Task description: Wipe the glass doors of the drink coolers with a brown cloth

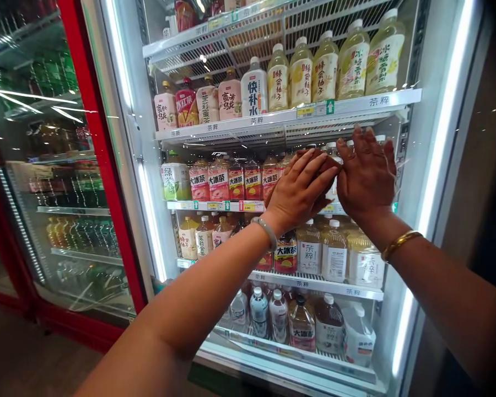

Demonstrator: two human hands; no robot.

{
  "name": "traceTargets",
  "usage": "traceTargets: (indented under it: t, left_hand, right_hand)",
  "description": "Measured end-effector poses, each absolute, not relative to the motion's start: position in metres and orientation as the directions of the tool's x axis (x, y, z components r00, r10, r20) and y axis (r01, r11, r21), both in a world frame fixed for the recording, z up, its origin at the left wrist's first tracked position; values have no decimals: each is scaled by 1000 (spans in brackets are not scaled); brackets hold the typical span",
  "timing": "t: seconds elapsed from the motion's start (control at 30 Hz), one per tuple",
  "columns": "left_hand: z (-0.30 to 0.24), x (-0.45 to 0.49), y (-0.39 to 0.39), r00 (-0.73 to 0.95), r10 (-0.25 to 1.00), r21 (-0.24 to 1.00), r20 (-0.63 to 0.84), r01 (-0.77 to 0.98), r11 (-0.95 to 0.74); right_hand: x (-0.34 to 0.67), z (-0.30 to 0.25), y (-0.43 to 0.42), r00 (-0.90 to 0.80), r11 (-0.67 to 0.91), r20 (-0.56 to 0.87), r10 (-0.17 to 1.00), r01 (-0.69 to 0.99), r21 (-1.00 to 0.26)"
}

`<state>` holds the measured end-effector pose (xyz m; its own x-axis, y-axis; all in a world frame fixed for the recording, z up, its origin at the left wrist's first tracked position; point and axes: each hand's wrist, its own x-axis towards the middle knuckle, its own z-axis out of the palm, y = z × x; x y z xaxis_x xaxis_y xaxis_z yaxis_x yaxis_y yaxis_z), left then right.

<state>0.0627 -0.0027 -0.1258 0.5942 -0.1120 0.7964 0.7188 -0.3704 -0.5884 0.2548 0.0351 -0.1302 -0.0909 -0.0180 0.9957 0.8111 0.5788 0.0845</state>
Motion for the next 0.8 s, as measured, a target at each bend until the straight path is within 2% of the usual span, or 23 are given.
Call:
traceTargets:
  t: [0.07,0.13,0.2,0.27,0.4,0.53,0.63,0.7,0.8]
  left_hand:
    - [-104,66,3,588,-70,-571,805,738,-359]
    - [-87,72,7,475,-89,-473,876,805,-360]
    - [-88,80,8,337,-124,-358,933,853,-380]
    - [-108,89,6,271,-116,-295,956,870,-395]
    - [-151,93,3,429,-49,-415,902,829,-375]
    - [-130,78,7,549,-71,-534,832,761,-368]
    - [-110,74,7,392,-84,-392,916,834,-389]
    - [-117,78,5,311,-83,-318,947,858,-403]
    - [-146,83,0,376,-126,-394,918,831,-393]
  right_hand:
    - [255,-130,37,-90,608,995,-36,788,93]
    - [255,-130,37,-99,633,994,-41,767,102]
    - [255,-130,36,-98,645,995,-31,759,94]
    - [256,-130,36,-85,644,996,-16,762,76]
    - [258,-131,40,-127,644,991,-40,755,123]
    - [259,-131,41,-154,646,985,-74,745,165]
    - [257,-131,37,-163,682,986,-42,717,148]
    - [256,-130,35,-170,700,985,-33,699,144]
    - [256,-130,35,-183,680,982,-41,716,161]
